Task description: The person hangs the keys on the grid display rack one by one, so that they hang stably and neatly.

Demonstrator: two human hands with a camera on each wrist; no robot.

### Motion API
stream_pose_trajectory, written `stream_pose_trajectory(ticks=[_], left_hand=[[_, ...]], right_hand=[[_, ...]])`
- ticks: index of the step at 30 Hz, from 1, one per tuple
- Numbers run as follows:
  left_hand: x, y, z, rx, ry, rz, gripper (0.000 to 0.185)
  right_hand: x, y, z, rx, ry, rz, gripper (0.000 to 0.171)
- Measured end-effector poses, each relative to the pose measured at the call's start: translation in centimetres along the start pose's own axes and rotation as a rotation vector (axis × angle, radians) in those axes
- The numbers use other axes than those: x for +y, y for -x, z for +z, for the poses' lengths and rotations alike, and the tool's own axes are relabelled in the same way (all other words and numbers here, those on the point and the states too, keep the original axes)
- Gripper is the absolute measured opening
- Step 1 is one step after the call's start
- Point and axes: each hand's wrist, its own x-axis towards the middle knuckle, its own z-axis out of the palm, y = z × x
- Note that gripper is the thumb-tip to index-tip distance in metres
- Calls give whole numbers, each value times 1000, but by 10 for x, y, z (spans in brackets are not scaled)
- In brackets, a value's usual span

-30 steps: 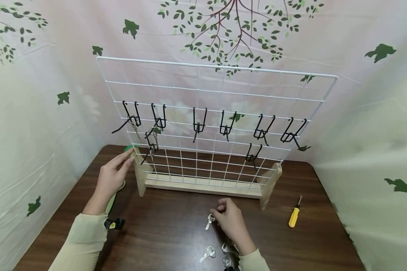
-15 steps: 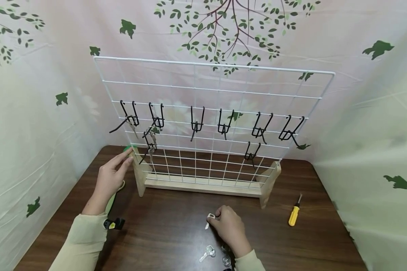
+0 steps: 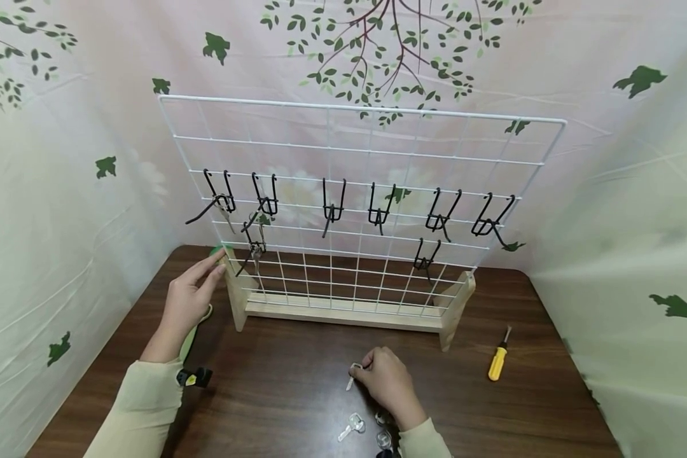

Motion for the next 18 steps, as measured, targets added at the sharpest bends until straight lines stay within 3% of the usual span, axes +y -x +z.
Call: stream_pose_trajectory(ticks=[14,18], left_hand=[[-1,1,0,-17,36,-21,40],[0,1,0,-6,22,-13,40]], right_hand=[[-1,5,-5,-38,-52,15,25],[0,5,-5,-74,-134,14,20]])
